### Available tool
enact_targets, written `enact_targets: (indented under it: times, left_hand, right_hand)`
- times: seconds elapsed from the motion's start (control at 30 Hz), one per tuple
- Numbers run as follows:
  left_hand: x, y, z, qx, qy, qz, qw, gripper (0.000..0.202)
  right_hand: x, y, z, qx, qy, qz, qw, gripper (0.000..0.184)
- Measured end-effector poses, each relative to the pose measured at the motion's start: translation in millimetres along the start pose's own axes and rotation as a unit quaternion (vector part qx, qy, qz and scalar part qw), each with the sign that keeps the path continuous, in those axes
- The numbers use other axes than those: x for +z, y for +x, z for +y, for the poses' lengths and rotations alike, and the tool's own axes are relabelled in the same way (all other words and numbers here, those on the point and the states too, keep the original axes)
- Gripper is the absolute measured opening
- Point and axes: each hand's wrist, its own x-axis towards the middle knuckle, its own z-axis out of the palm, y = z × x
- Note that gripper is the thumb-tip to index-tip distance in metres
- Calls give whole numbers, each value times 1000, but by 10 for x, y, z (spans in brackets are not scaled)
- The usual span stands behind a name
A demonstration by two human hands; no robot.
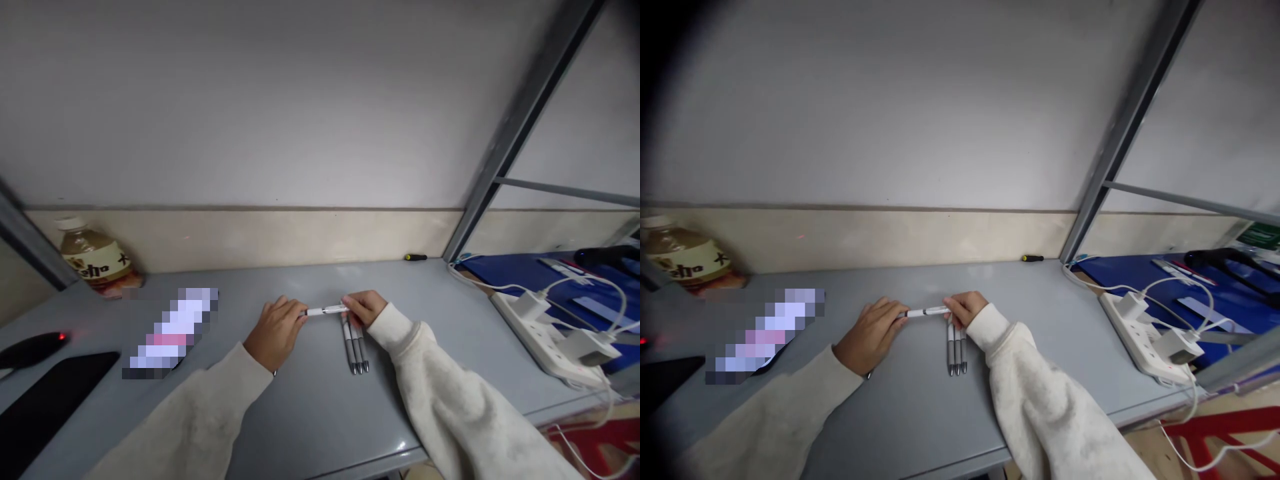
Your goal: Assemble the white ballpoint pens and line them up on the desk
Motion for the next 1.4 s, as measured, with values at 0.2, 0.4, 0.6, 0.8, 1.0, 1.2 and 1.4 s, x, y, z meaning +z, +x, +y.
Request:
enact_targets:
  times: [0.2, 0.4, 0.6, 0.8, 1.0, 1.2, 1.4]
  left_hand:
    - [8, 1, -16, 0, 10, -12, 1000, 21]
    - [10, 4, -17, 6, 9, -6, 1000, 23]
    - [26, 8, -20, 15, 17, -6, 1000, 25]
    - [27, 2, -29, 19, 19, -12, 1000, 25]
    - [36, -13, -32, 26, 23, -11, 999, 26]
    - [44, -12, -39, 45, 48, 11, 998, 30]
    - [-71, -7, 63, 104, 165, 120, 973, 33]
  right_hand:
    - [3, 11, 26, -25, -6, 21, 999, 26]
    - [-10, 7, 11, -60, -16, 45, 997, 30]
    - [-3, 2, 6, -51, -32, 30, 998, 23]
    - [10, -5, 22, -64, -29, 18, 997, 20]
    - [-1, -2, 4, -94, -24, 27, 995, 38]
    - [27, -33, -29, -91, -71, 37, 993, 25]
    - [70, -50, -27, 13, 153, -108, 982, 47]
